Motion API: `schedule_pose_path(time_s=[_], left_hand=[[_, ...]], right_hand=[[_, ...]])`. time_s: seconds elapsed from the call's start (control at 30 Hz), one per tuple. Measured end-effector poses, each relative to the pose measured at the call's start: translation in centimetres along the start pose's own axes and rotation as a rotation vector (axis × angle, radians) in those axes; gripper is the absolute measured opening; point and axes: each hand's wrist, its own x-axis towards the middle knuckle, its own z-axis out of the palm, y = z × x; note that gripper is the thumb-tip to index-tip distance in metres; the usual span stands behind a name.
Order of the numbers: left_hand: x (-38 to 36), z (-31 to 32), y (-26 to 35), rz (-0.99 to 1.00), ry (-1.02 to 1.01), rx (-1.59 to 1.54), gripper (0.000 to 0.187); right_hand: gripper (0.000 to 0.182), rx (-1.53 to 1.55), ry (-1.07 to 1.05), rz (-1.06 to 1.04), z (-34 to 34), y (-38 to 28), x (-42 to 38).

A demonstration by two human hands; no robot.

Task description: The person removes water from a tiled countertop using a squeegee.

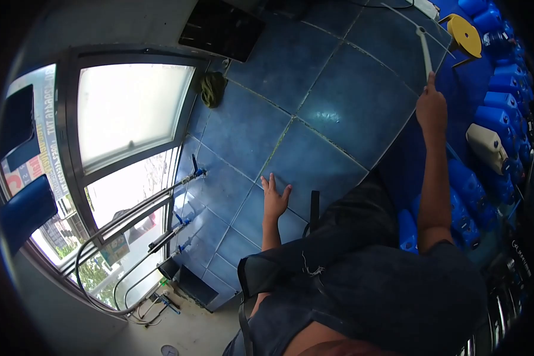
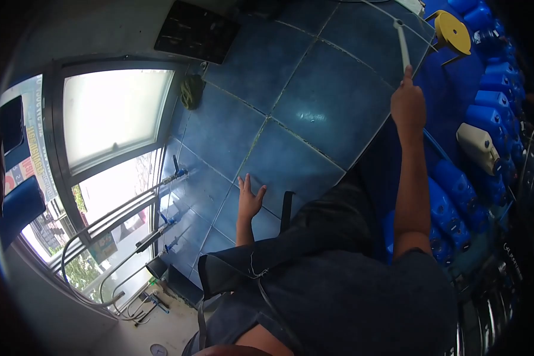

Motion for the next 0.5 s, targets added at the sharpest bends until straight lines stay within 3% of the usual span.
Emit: schedule_pose_path(time_s=[0.03, 0.1, 0.2, 0.3, 0.37, 0.5], left_hand=[[-1.2, 0.5, -0.8, -0.040, 0.031, -0.045, 0.084], [-3.5, 1.2, -2.2, -0.106, 0.022, -0.054, 0.086], [-7.7, 3.0, -6.3, -0.206, -0.019, -0.054, 0.090], [-10.5, 4.5, -8.6, -0.304, -0.045, -0.073, 0.095], [-11.3, 4.8, -9.0, -0.359, -0.056, -0.088, 0.097], [-11.5, 5.7, -9.3, -0.410, -0.074, -0.070, 0.104]], right_hand=[[0.055, 0.003, -0.004, -0.028, 1.0, 1.0, 1.3], [0.058, 0.227, 0.046, 0.159, 3.4, 1.5, 2.9], [0.061, 0.163, 0.026, 0.030, 5.6, -2.7, -1.6], [0.065, 0.259, -0.258, -0.011, 6.5, -8.3, -8.9], [0.068, 0.185, -0.269, -0.201, 10.1, -10.2, -14.3], [0.071, 0.278, -0.530, -0.516, 12.6, -14.2, -25.0]])
